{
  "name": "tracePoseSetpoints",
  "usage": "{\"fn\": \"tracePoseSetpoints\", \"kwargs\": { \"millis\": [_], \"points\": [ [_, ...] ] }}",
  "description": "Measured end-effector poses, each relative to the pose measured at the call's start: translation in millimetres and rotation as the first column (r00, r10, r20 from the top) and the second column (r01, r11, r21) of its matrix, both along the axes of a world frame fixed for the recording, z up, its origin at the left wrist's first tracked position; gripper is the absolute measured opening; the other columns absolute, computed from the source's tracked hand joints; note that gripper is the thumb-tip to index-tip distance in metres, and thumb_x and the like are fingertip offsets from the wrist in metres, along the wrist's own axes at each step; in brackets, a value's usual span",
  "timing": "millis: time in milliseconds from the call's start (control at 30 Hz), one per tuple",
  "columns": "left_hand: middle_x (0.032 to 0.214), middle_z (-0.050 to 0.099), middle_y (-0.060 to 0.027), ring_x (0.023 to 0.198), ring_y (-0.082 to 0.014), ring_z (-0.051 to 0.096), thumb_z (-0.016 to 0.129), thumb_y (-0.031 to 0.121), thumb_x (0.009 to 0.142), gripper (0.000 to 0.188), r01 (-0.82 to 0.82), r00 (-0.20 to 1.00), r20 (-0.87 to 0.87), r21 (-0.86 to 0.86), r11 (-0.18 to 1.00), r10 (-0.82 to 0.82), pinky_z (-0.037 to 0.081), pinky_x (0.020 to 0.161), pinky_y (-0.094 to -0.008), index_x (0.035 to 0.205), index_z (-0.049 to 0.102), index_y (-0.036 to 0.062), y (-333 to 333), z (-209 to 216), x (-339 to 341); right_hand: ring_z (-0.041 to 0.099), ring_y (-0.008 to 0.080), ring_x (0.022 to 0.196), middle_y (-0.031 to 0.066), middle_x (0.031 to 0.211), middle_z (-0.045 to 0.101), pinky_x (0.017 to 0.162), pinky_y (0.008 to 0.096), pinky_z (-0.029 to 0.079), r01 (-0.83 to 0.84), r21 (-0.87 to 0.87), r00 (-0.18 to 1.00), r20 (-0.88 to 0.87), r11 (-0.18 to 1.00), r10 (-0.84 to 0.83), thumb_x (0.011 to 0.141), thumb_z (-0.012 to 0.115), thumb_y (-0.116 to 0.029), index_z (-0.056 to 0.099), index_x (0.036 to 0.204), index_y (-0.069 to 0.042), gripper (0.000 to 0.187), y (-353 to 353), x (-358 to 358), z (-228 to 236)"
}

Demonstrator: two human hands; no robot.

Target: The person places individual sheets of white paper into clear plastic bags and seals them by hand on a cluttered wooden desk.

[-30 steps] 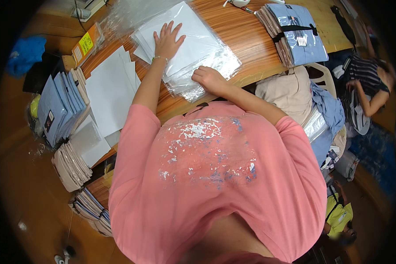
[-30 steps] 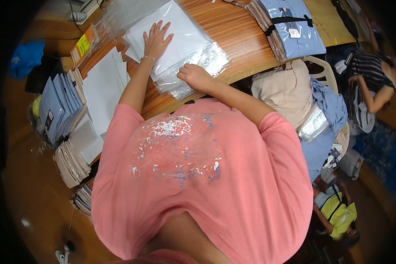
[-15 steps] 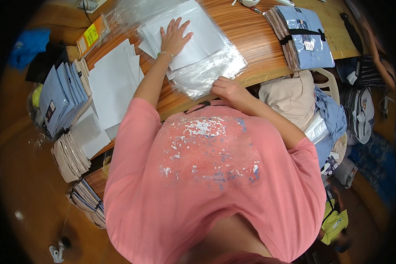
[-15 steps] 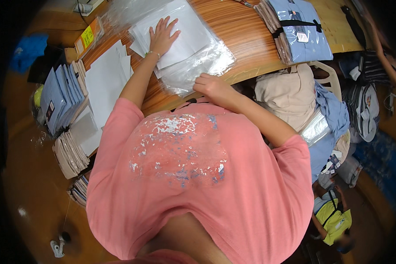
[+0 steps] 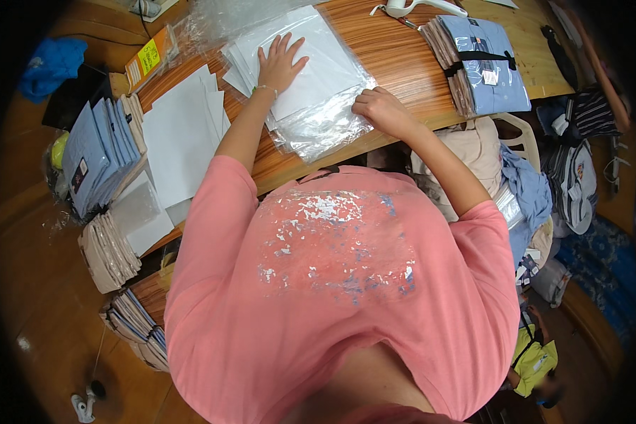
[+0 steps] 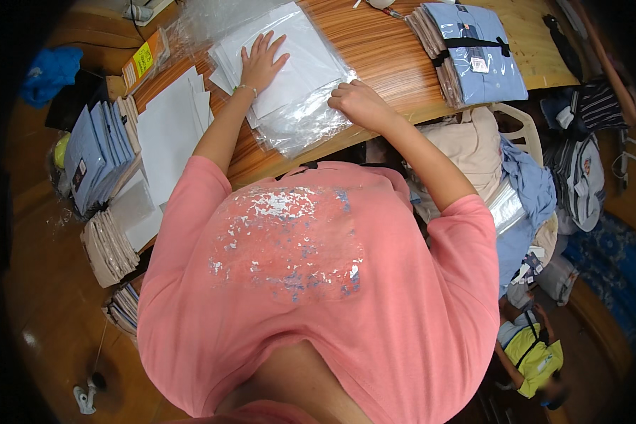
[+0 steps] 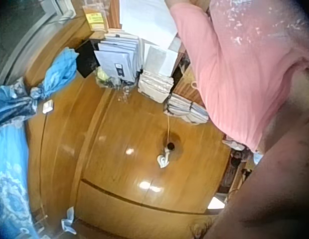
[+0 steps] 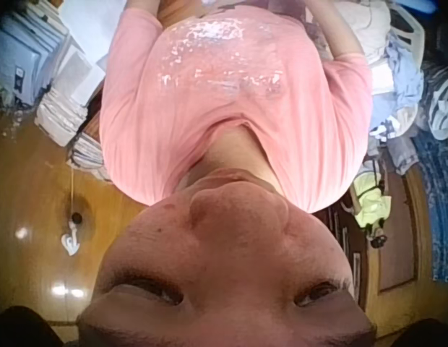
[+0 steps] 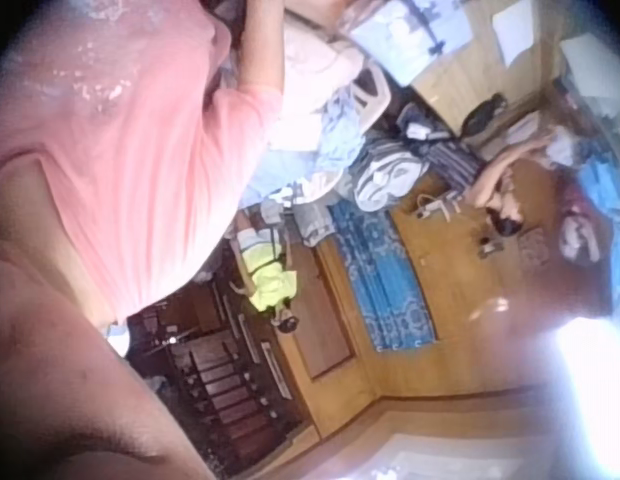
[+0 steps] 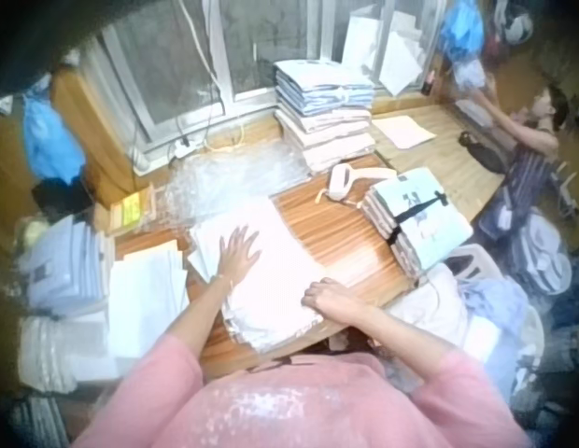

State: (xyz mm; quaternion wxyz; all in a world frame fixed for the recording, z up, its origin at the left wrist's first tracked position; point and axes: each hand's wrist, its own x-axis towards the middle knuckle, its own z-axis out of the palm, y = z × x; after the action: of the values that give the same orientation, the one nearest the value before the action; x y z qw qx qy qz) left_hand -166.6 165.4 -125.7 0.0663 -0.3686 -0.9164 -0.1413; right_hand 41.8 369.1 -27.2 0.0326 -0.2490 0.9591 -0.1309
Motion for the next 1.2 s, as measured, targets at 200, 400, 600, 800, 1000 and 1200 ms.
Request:
{"fn": "tracePoseSetpoints", "kwargs": {
  "millis": [200, 400, 600, 800, 1000, 1200],
  "points": [
    [0.15, 0.027, -0.0052, 0.14, -0.0256, 0.018, 0.044, 0.053, 0.091, 0.053, 0.008, 0.999, 0.042, -0.005, 1.0, -0.008, 0.01, 0.108, -0.061, 0.139, 0.039, 0.0306, -0.7, 3.1, 1.8, 0.054, 0.0218, 0.092, 0.004, 0.086, 0.057, 0.083, 0.0349, 0.04, -0.025, -0.096, 0.995, -0.101, 0.995, 0.015, 0.07, 0.059, -0.005, 0.057, 0.084, -0.007, 0.014, -0.9, 26.6, 30.4],
    [0.149, 0.028, -0.0053, 0.141, -0.0259, 0.018, 0.044, 0.052, 0.091, 0.053, -0.022, 0.998, 0.062, 0.025, 0.999, 0.021, 0.008, 0.109, -0.0605, 0.138, 0.041, 0.0293, -2.6, 3.9, 0.2, 0.049, 0.0232, 0.105, 0.0078, 0.101, 0.053, 0.093, 0.0431, 0.037, 0.053, -0.089, 0.965, -0.253, 0.995, -0.074, 0.072, 0.061, -0.008, 0.055, 0.09, -0.008, 0.018, -15.1, 65.0, 23.9],
    [0.131, 0.049, -0.0109, 0.124, -0.0317, 0.041, 0.064, 0.032, 0.082, 0.045, 0.121, 0.943, 0.211, 0.507, 0.853, -0.259, 0.029, 0.104, -0.0484, 0.121, 0.056, 0.0127, 2.7, 95.7, 29.7, 0.056, 0.0209, 0.093, 0.0051, 0.089, 0.058, 0.092, 0.0433, 0.038, 0.082, -0.094, 0.984, -0.151, 0.992, -0.095, 0.077, 0.061, -0.012, 0.054, 0.091, -0.01, 0.016, -6.5, 51.9, 4.4],
    [0.098, 0.06, -0.014, 0.095, -0.0293, 0.058, 0.063, 0.007, 0.074, 0.052, 0.269, 0.94, 0.079, 0.429, 0.862, -0.333, 0.045, 0.083, -0.036, 0.124, 0.049, 0.0059, 15.5, 122.5, 187.4, 0.058, 0.0214, 0.079, 0.0037, 0.079, 0.058, 0.081, 0.0375, 0.04, 0.013, -0.203, 0.978, -0.203, 0.979, -0.055, 0.077, 0.062, -0.012, 0.053, 0.089, -0.01, 0.015, -5.3, 33.6, 9.1],
    [0.088, 0.062, -0.0093, 0.085, -0.0278, 0.058, 0.055, 0.0, 0.076, 0.047, 0.136, 0.937, 0.289, 0.214, 0.967, -0.195, 0.046, 0.078, -0.0377, 0.122, 0.053, 0.0079, -26.5, 96.5, 196.6, 0.055, 0.0226, 0.079, 0.0051, 0.079, 0.056, 0.076, 0.0368, 0.039, -0.03, -0.296, 0.988, -0.156, 0.955, -0.017, 0.073, 0.063, -0.006, 0.054, 0.092, -0.009, 0.021, 10.8, 33.8, 4.5],
    [0.095, 0.063, -0.0051, 0.092, -0.0234, 0.056, 0.062, 0.014, 0.08, 0.029, 0.326, 0.915, 0.182, 0.193, 0.925, -0.36, 0.043, 0.082, -0.0355, 0.108, 0.064, 0.0089, -86.0, 73.7, 215.3, 0.053, 0.0236, 0.085, 0.0053, 0.081, 0.056, 0.077, 0.0352, 0.038, -0.123, -0.218, 0.991, -0.083, 0.968, 0.107, 0.077, 0.061, -0.006, 0.06, 0.092, -0.009, 0.015, 27.7, 58.8, -32.0]
  ]
}}
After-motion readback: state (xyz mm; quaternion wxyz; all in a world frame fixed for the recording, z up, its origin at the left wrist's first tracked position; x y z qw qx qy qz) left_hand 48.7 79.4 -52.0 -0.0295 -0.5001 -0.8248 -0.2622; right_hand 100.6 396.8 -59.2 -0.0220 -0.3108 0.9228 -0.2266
